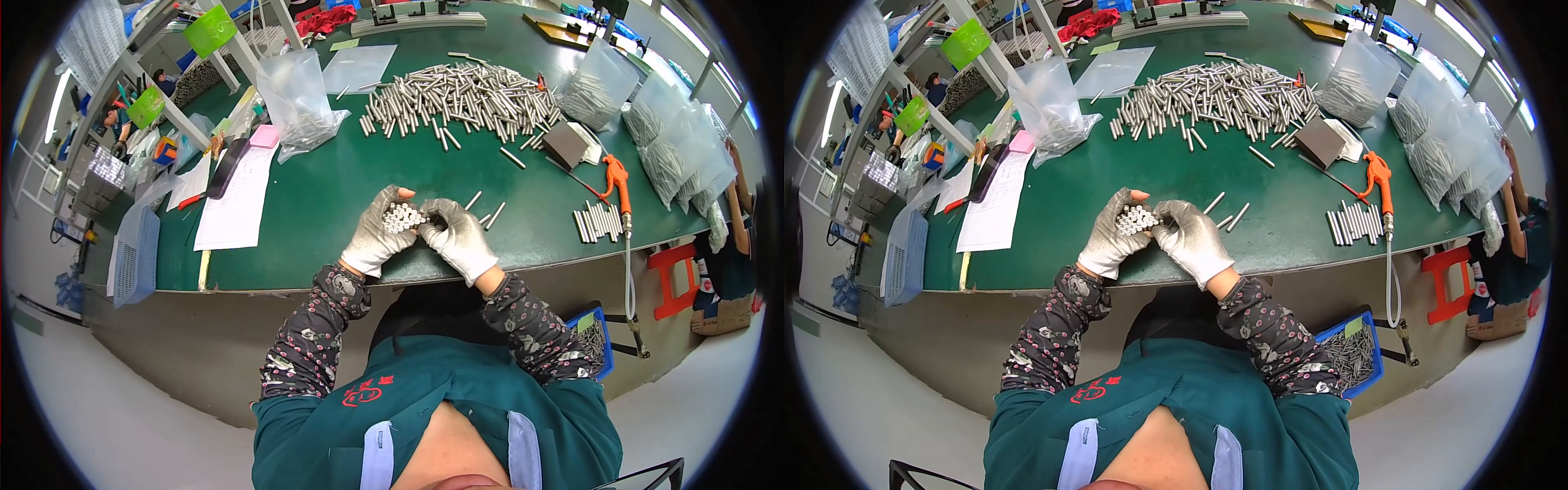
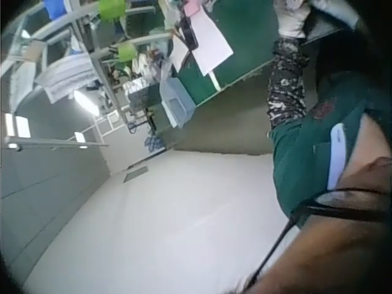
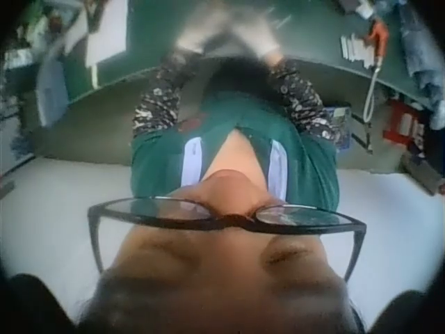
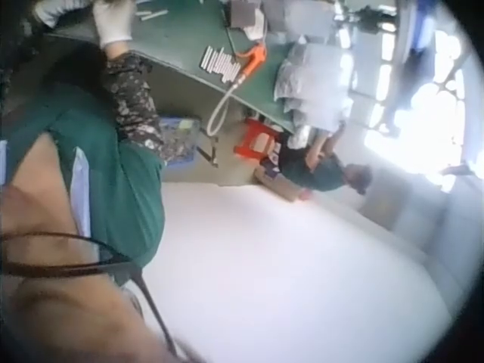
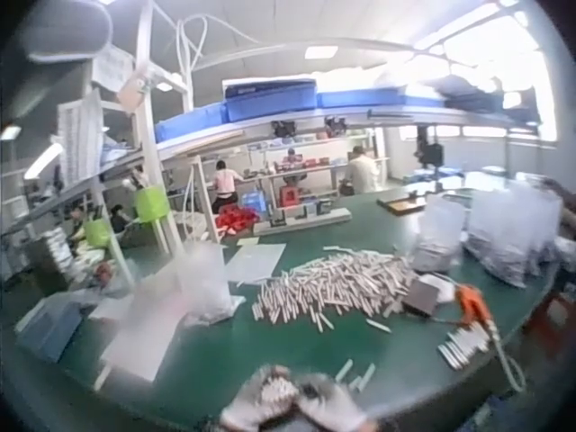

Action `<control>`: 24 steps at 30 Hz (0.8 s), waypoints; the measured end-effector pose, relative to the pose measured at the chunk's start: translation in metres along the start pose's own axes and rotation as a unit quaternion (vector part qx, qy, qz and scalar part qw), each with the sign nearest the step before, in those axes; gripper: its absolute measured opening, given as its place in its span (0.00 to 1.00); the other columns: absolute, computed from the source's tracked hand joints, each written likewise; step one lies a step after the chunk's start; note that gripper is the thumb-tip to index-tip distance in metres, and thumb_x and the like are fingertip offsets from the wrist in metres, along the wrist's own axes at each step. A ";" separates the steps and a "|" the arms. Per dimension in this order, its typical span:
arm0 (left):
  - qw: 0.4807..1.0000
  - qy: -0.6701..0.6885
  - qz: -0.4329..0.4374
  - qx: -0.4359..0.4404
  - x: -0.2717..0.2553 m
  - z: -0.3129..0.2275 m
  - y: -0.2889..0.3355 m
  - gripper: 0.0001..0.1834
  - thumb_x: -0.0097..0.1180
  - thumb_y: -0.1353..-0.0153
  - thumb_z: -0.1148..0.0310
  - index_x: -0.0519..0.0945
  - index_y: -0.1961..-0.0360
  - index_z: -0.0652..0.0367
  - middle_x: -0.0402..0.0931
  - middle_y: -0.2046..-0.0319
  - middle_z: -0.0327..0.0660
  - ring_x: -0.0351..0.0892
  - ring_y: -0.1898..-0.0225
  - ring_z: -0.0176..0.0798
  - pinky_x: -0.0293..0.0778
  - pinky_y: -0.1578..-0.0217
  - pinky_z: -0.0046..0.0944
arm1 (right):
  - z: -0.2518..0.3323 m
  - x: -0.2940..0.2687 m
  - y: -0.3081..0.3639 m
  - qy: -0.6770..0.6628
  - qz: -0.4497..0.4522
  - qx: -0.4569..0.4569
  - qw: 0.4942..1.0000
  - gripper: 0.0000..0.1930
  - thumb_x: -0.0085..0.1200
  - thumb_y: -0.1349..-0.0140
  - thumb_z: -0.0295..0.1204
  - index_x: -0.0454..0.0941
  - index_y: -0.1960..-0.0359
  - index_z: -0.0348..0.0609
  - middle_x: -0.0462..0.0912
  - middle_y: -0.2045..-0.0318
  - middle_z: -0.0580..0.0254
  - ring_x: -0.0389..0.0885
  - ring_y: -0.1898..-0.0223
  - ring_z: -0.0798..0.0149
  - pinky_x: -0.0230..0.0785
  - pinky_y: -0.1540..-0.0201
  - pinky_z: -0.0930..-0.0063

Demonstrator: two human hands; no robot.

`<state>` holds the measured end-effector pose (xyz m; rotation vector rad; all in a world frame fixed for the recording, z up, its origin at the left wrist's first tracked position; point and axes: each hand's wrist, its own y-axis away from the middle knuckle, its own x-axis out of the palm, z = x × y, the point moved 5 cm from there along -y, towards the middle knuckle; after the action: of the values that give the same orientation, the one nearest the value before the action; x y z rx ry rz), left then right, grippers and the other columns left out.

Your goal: The worker aligns, bundles, and inspects small metal tubes at a factory workbench.

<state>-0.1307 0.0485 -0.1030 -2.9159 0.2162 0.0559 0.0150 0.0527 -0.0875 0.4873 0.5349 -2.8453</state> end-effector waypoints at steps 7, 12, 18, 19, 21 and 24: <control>1.000 -0.008 -0.017 -0.006 0.004 -0.009 -0.001 0.33 0.64 0.59 0.80 0.67 0.49 0.57 0.74 0.66 0.34 0.73 0.66 0.27 0.71 0.62 0.26 | 0.012 -0.001 0.004 0.002 -0.036 -0.053 0.998 0.12 0.53 0.50 0.27 0.75 0.62 0.39 0.79 0.69 0.52 0.79 0.67 0.54 0.71 0.64 0.68; 1.000 0.019 -0.012 -0.016 0.006 -0.011 -0.001 0.33 0.64 0.59 0.80 0.67 0.49 0.57 0.74 0.67 0.34 0.73 0.66 0.26 0.71 0.63 0.26 | 0.014 -0.003 0.005 0.024 -0.081 -0.095 0.992 0.10 0.52 0.50 0.25 0.76 0.65 0.40 0.78 0.71 0.52 0.79 0.69 0.53 0.71 0.67 0.67; 0.999 -0.009 -0.025 -0.019 0.004 -0.007 -0.003 0.32 0.62 0.60 0.81 0.68 0.50 0.58 0.74 0.68 0.34 0.72 0.67 0.26 0.71 0.64 0.25 | 0.009 -0.004 0.003 0.045 -0.068 -0.045 0.996 0.08 0.52 0.49 0.25 0.76 0.66 0.40 0.78 0.71 0.52 0.79 0.70 0.53 0.71 0.67 0.67; 0.999 -0.019 -0.028 -0.019 0.004 -0.007 -0.004 0.32 0.62 0.60 0.81 0.68 0.50 0.58 0.73 0.68 0.34 0.72 0.67 0.26 0.71 0.64 0.25 | 0.007 -0.005 0.003 0.045 -0.068 -0.045 0.996 0.08 0.52 0.49 0.25 0.76 0.66 0.40 0.78 0.71 0.52 0.79 0.70 0.53 0.71 0.67 0.67; 0.999 -0.020 -0.028 -0.018 0.004 -0.006 -0.003 0.31 0.61 0.60 0.81 0.68 0.50 0.58 0.74 0.69 0.33 0.72 0.67 0.26 0.71 0.64 0.25 | 0.001 -0.006 0.003 0.047 -0.059 -0.017 0.997 0.07 0.53 0.48 0.26 0.76 0.67 0.37 0.79 0.73 0.55 0.80 0.72 0.62 0.71 0.68 0.73; 0.999 -0.038 -0.026 -0.013 0.004 -0.007 -0.003 0.32 0.62 0.60 0.81 0.67 0.49 0.58 0.73 0.68 0.34 0.72 0.67 0.26 0.70 0.64 0.25 | -0.005 -0.008 0.001 0.046 -0.046 0.015 0.998 0.08 0.52 0.48 0.28 0.76 0.68 0.37 0.79 0.74 0.55 0.80 0.72 0.63 0.71 0.67 0.74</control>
<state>-0.1264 0.0497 -0.0955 -2.9375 0.1283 0.1635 0.0237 0.0546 -0.0892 0.6184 0.5439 -2.9334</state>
